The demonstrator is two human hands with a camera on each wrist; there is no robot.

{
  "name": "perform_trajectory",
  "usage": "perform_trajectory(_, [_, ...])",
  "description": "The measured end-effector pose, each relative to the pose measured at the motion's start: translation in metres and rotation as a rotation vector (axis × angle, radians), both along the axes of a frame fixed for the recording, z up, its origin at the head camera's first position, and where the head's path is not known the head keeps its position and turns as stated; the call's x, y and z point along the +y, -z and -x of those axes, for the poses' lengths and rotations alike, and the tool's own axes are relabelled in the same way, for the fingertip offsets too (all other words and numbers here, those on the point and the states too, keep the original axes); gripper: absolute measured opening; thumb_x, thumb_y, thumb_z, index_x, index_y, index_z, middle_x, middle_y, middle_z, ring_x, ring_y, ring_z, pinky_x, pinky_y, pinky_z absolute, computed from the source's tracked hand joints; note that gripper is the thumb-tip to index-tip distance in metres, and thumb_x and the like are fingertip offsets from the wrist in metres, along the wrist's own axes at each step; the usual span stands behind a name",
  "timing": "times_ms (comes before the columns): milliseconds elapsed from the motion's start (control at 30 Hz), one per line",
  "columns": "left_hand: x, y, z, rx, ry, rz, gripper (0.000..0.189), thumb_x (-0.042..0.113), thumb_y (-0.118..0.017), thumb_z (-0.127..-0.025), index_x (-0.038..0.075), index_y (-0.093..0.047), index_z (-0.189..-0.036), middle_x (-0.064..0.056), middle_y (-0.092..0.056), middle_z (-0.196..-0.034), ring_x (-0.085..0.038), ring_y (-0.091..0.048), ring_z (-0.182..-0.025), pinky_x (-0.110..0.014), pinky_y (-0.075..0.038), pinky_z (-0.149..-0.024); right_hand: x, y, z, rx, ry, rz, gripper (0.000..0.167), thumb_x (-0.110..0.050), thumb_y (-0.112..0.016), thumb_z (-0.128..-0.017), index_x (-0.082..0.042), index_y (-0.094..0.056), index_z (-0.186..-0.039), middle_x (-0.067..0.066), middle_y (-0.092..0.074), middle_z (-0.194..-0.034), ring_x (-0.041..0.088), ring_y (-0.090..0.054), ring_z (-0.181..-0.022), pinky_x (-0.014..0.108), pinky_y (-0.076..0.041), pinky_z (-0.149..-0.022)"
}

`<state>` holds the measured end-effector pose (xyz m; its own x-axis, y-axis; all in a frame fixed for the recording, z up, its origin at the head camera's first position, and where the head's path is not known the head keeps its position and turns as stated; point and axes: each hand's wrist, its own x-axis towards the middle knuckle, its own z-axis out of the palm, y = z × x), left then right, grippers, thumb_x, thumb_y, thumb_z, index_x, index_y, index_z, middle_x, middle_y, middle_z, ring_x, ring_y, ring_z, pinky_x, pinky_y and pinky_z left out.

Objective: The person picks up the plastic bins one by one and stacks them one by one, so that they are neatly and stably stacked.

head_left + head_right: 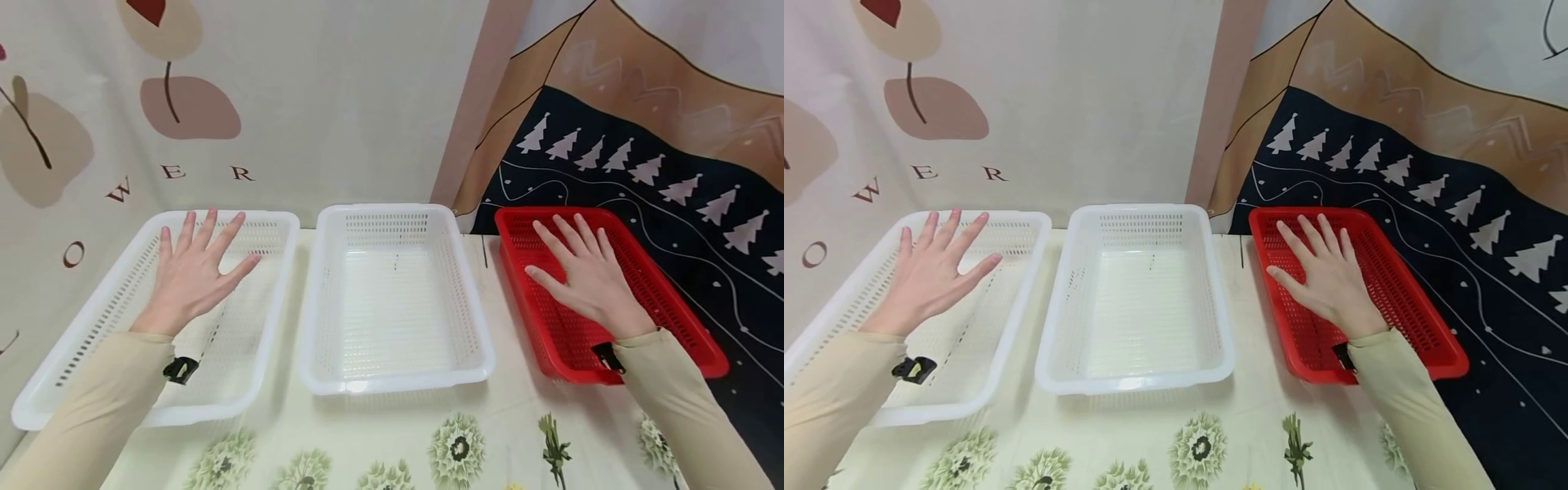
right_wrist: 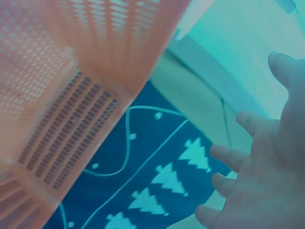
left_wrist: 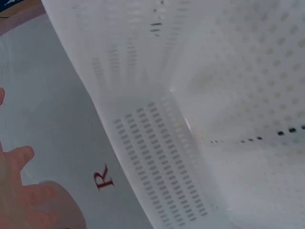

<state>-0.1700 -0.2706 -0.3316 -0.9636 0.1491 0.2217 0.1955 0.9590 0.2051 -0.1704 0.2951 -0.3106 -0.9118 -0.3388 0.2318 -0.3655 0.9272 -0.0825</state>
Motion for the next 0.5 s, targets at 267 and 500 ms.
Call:
perform_trajectory(267, [0.025,-0.017,-0.002,-0.044,0.076,-0.063,0.073,0.058,-0.039,-0.097,0.020,-0.017,-0.156,-0.025,-0.016,-0.155,-0.045,-0.003,-0.142,-0.058,0.010,-0.110,-0.018,-0.009,0.001,-0.002,-0.077,0.073,0.070,-0.043,-0.054,-0.095,-0.017,-0.027,-0.154,0.021,-0.022,-0.155,0.037,-0.005,-0.144,0.056,-0.002,-0.113])
perform_trajectory(500, [0.048,-0.025,-0.006,-0.118,0.155,-0.193,0.072,0.053,-0.043,-0.098,0.016,-0.019,-0.156,-0.027,-0.022,-0.153,-0.049,-0.013,-0.140,-0.057,-0.001,-0.112,-0.034,-0.015,0.003,-0.047,-0.131,0.116,0.070,-0.040,-0.055,-0.095,-0.020,-0.026,-0.154,0.020,-0.022,-0.155,0.036,-0.008,-0.144,0.058,-0.011,-0.112])
